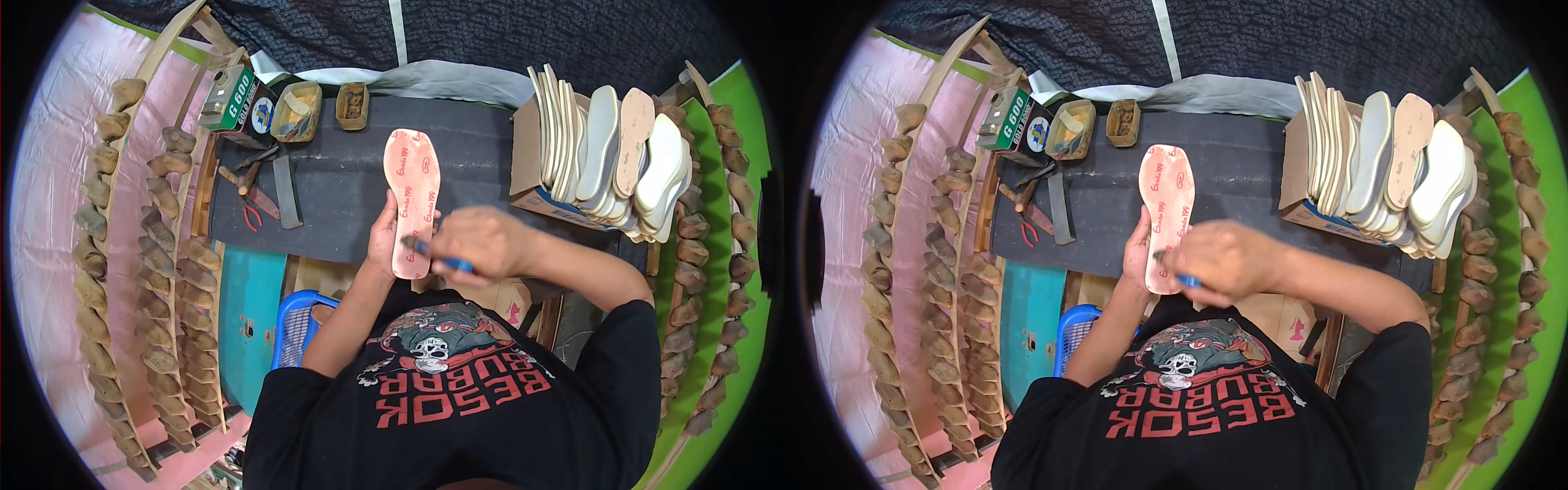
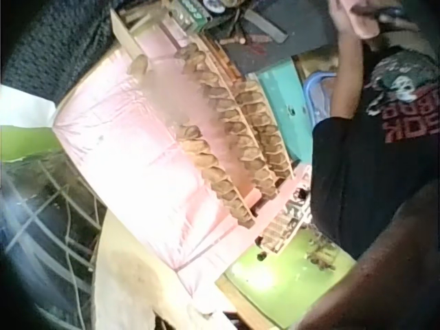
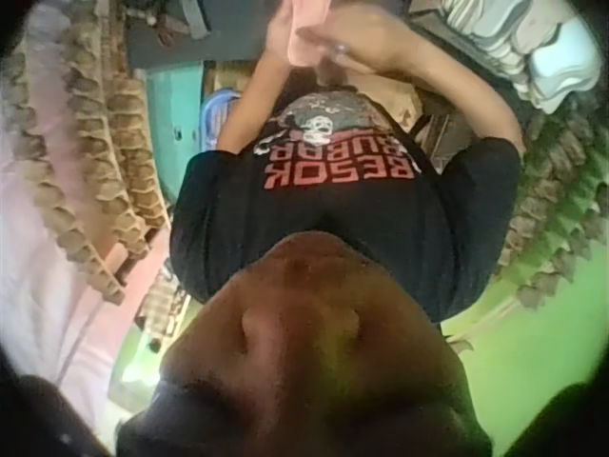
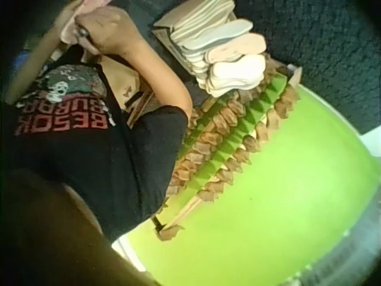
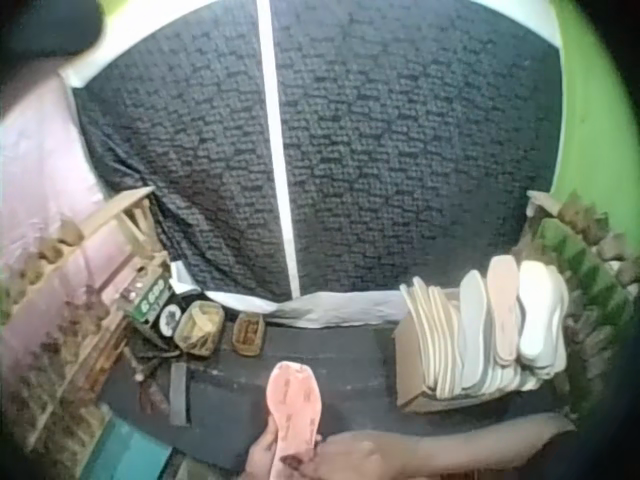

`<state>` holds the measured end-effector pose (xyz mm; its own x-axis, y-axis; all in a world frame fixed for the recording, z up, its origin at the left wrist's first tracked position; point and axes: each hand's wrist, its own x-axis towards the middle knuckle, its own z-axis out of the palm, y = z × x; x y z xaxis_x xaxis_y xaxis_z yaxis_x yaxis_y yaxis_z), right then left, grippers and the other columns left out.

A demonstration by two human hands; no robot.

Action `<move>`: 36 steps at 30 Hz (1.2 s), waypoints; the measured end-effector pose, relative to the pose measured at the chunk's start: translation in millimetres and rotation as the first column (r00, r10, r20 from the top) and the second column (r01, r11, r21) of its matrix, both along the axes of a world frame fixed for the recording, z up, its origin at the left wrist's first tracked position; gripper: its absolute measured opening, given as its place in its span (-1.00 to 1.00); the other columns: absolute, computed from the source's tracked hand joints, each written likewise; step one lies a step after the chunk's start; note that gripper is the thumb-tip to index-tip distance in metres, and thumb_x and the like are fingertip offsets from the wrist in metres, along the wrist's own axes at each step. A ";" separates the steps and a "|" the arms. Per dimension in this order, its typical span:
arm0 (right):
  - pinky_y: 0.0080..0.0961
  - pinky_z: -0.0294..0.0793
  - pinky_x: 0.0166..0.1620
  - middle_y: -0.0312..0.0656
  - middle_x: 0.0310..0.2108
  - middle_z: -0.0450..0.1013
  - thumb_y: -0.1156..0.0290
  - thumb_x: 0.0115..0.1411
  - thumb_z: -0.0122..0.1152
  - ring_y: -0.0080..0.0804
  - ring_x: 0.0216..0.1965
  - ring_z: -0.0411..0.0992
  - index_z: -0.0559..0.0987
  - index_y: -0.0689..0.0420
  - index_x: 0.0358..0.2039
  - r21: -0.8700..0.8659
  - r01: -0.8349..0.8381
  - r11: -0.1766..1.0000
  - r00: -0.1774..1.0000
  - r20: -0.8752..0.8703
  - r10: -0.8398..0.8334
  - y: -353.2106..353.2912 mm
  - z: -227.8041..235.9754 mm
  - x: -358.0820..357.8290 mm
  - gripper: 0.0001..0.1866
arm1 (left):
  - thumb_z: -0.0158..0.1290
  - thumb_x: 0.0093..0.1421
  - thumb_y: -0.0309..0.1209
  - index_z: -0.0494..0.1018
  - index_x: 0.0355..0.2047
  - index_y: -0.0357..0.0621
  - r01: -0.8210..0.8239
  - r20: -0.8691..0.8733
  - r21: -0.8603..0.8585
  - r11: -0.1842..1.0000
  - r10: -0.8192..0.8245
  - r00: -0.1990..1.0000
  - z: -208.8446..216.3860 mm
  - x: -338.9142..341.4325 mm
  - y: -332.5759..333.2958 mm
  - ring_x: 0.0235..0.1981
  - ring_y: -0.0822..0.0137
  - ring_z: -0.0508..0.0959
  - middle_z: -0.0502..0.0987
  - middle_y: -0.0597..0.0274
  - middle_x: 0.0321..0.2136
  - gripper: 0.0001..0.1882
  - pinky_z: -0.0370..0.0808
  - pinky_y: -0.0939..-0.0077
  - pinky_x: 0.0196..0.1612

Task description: Applying industrial adhesive to shoe insoles or soles using a brush.

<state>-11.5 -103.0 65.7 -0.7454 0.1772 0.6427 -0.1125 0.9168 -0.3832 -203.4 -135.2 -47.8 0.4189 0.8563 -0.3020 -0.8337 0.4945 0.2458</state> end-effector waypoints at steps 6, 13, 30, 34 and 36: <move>-0.24 0.55 -0.34 -0.07 -0.44 0.54 0.43 0.14 0.32 -0.07 -0.42 0.57 0.52 0.21 -0.20 -0.184 0.245 0.952 0.968 0.002 -0.249 40.6 2.0 16.2 -0.75 | -0.28 0.49 0.11 0.41 0.17 -0.09 -0.001 -0.017 0.151 0.989 0.003 1.000 -1.7 9.4 -4.4 -0.14 0.24 0.63 0.58 0.15 -0.06 -0.40 0.64 0.29 -0.10; -0.28 0.56 -0.32 -0.13 -0.45 0.48 0.40 0.07 0.40 -0.18 -0.42 0.53 0.56 0.23 -0.24 0.095 -0.145 0.985 0.989 0.052 0.140 -20.6 -9.7 5.0 -0.72 | -0.22 0.45 0.16 0.45 0.13 -0.12 0.054 0.036 0.042 0.998 -0.055 0.998 -16.2 6.2 0.5 -0.27 0.18 0.67 0.64 -0.01 -0.19 -0.37 0.68 0.25 -0.26; -0.25 0.58 -0.30 -0.07 -0.37 0.57 0.51 0.16 0.31 -0.09 -0.41 0.57 0.54 0.24 -0.18 -0.271 -0.032 0.962 0.999 -0.008 0.031 19.9 -15.6 -2.5 -0.78 | -0.25 0.48 0.10 0.43 0.17 -0.12 0.028 0.175 -0.044 0.999 -0.020 0.984 -14.7 -2.4 18.9 -0.16 0.09 0.67 0.64 -0.01 -0.12 -0.40 0.66 0.18 -0.11; -0.25 0.59 -0.30 -0.06 -0.37 0.57 0.51 0.16 0.31 -0.08 -0.42 0.57 0.55 0.25 -0.19 -0.307 -0.063 0.950 0.998 -0.026 0.058 31.0 -18.9 -22.7 -0.79 | -0.26 0.48 0.11 0.44 0.16 -0.12 0.069 0.232 0.072 0.995 -0.084 0.969 -27.2 -23.1 38.0 -0.13 0.08 0.66 0.63 -0.02 -0.09 -0.39 0.65 0.15 -0.08; -0.25 0.59 -0.29 -0.04 -0.35 0.58 0.51 0.20 0.29 -0.05 -0.38 0.59 0.54 0.24 -0.20 -0.344 0.035 0.938 0.998 -0.033 -0.049 53.7 -17.8 -30.1 -0.82 | -0.26 0.48 0.11 0.44 0.16 -0.12 0.000 0.152 -0.069 0.998 0.010 0.988 1.1 -22.4 47.4 -0.13 0.10 0.65 0.62 0.00 -0.09 -0.39 0.63 0.17 -0.08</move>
